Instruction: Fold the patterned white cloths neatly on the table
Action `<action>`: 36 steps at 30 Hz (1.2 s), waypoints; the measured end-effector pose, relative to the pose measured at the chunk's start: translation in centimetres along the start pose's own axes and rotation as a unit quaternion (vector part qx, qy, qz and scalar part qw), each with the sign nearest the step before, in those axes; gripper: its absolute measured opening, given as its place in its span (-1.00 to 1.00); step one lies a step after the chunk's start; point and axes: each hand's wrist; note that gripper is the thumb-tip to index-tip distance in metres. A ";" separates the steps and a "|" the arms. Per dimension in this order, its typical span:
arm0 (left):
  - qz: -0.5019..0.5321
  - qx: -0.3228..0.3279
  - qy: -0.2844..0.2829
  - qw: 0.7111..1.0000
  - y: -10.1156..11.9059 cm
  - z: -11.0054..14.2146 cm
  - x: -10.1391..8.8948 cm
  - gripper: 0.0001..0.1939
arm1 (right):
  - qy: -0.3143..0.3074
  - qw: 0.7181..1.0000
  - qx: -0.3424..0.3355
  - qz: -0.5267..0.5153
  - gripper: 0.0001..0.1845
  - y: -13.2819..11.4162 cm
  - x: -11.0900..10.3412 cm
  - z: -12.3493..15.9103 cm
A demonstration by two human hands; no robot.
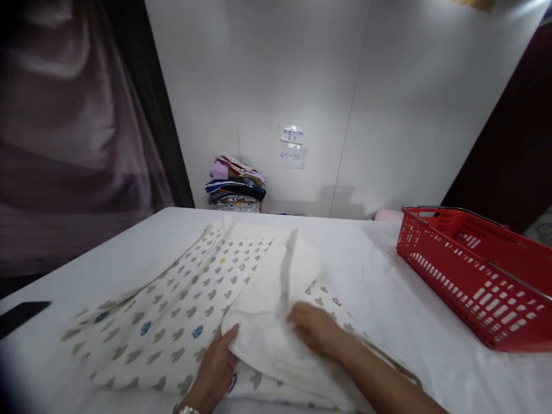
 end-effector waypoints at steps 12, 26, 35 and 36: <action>0.021 0.048 -0.045 0.998 0.1 1.3 -0.3 -0.79 | 0.120 0.950 0.237 -0.165 -0.68 2.2 2.9 -5.2; 0.092 0.035 -0.002 0.995 -1.4 0.3 -0.2 -0.76 | 0.008 0.995 0.079 0.058 -0.84 -7.5 10.5 -14.1; 0.040 0.030 0.002 0.999 0.1 0.9 -0.3 -0.78 | 0.060 0.920 0.211 -0.325 -0.79 -5.1 6.0 -12.1; 0.021 0.047 0.004 0.999 0.5 1.0 -0.2 -0.75 | 0.054 0.898 0.216 -0.379 -0.76 -5.2 4.8 -11.3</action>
Point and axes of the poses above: each hand's wrist, its own z-axis away from the middle knuckle, its own x-axis out of the palm, y = z × x, and after that the axes turned 10 degrees about z, right-handed
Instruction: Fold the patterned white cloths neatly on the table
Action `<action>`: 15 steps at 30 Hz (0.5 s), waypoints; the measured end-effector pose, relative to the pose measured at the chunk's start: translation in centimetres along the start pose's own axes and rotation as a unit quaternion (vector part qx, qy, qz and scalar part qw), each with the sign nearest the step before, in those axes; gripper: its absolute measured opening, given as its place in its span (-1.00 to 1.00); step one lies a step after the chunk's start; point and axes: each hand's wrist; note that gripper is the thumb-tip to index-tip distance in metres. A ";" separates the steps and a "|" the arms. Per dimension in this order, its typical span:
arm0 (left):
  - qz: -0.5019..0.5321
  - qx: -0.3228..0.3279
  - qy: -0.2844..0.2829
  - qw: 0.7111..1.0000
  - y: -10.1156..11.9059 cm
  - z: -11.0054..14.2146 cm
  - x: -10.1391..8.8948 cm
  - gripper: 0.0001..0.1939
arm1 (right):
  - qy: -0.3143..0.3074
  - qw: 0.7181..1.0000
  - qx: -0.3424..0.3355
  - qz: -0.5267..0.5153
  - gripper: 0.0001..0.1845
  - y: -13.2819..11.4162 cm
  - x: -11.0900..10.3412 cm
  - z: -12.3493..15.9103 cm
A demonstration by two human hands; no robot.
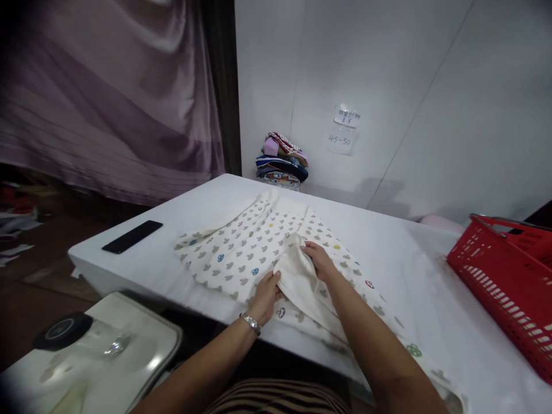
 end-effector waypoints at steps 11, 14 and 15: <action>-0.120 0.113 -0.042 0.985 0.0 0.9 0.9 -0.77 | -0.048 0.995 -0.060 0.065 -0.50 2.9 2.2 7.0; -0.137 0.094 -0.043 0.985 -0.9 0.7 0.0 -0.77 | -0.026 0.983 -0.112 0.144 -0.52 4.4 3.4 6.9; -0.139 0.091 -0.042 0.985 -1.0 0.7 -0.2 -0.77 | -0.023 0.979 -0.122 0.164 -0.53 4.7 3.6 6.9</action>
Point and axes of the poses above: each hand's wrist, its own z-axis away from the middle knuckle, its own x-axis out of the palm, y = z × x, and after that the axes turned 10 degrees about z, right-handed
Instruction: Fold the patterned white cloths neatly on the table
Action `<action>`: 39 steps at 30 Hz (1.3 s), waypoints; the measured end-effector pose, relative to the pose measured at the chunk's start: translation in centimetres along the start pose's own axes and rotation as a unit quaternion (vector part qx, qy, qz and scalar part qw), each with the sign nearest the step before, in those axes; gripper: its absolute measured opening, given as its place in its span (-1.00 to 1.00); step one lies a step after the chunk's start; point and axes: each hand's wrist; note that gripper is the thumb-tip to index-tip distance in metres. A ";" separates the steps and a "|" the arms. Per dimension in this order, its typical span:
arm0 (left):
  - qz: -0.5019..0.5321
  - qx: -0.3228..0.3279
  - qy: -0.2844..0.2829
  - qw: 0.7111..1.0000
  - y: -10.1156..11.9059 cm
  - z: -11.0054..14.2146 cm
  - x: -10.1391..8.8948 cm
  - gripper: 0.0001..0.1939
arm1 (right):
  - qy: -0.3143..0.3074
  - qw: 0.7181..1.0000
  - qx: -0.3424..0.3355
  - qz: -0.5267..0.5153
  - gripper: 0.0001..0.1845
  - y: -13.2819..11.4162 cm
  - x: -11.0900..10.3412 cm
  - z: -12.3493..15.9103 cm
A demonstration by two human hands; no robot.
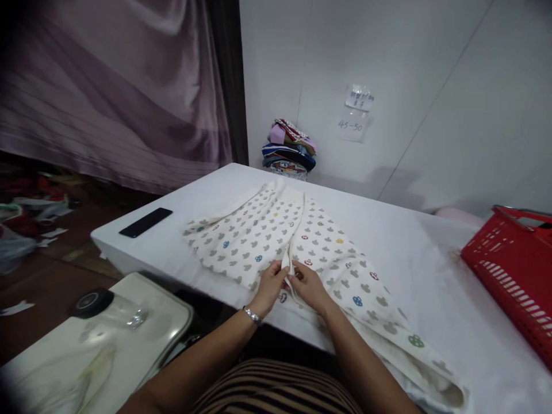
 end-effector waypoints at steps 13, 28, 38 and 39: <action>-0.139 0.047 -0.004 0.989 0.7 0.6 -0.5 -0.76 | 0.113 0.975 -0.100 0.161 -0.66 -1.6 -0.8 0.5; -0.054 0.027 -0.003 0.998 2.2 1.0 0.0 -0.76 | 0.105 0.967 -0.124 0.198 -0.55 -2.8 0.4 1.5; -0.021 -0.005 0.002 1.000 2.6 0.8 -0.1 -0.59 | 0.119 0.968 -0.107 0.193 -0.33 -2.4 1.4 2.4; -0.018 -0.008 0.002 1.000 2.6 0.8 -0.1 -0.58 | 0.120 0.969 -0.097 0.192 -0.27 -2.3 1.4 2.5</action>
Point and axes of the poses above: each hand's wrist, its own z-axis away from the middle knuckle, its own x-axis out of the palm, y = z × x, and after that the axes turned 10 degrees about z, right-handed
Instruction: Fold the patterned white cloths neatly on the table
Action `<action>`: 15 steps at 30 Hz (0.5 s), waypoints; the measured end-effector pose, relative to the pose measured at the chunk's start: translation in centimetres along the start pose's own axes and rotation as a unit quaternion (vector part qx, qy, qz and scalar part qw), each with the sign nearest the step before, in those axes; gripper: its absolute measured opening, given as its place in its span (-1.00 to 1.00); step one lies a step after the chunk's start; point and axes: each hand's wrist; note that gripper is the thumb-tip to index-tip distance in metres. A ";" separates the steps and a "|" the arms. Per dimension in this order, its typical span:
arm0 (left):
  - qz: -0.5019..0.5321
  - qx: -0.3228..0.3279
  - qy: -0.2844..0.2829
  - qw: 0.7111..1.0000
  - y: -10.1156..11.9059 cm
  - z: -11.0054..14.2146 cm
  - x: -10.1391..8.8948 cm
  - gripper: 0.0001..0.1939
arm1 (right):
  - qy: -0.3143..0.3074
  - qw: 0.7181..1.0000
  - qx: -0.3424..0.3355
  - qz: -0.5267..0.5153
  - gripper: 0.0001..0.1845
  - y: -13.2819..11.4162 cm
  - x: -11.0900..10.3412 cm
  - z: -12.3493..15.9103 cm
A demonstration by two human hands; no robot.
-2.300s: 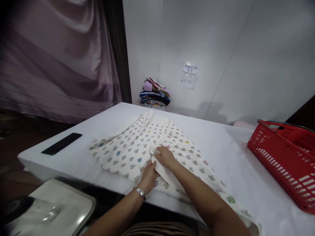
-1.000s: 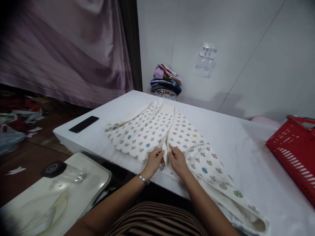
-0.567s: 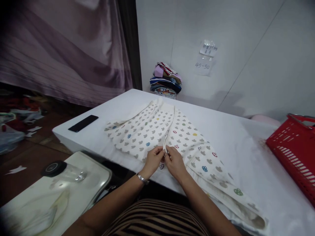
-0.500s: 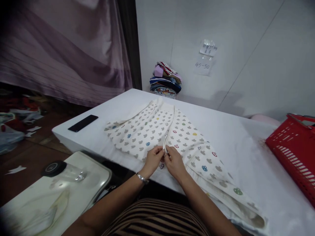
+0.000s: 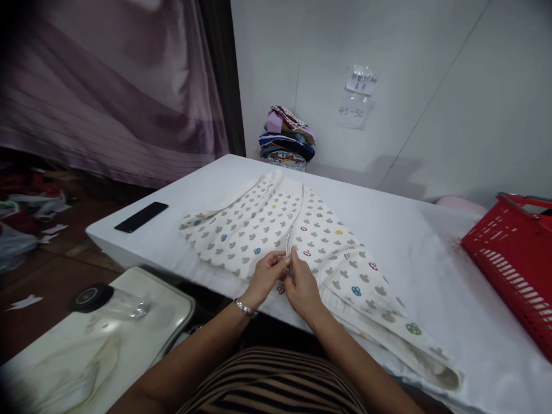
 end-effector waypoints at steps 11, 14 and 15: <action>-0.041 -0.003 -0.010 0.999 0.0 -0.7 0.3 -0.77 | -0.030 0.996 -0.046 0.071 -0.06 -0.9 -0.6 0.4; -0.009 -0.023 -0.020 0.999 1.5 -2.1 0.0 -0.82 | -0.018 0.990 -0.099 0.098 -0.11 -0.4 -1.4 0.7; 0.007 -0.028 -0.020 0.999 2.4 -2.8 -0.1 -0.82 | -0.006 0.988 -0.108 0.112 -0.14 0.1 -1.9 1.0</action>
Point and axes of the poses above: each hand's wrist, its own z-axis away from the middle knuckle, its own x-axis out of the palm, y = z × x, and after that the axes turned 10 degrees about z, right-handed
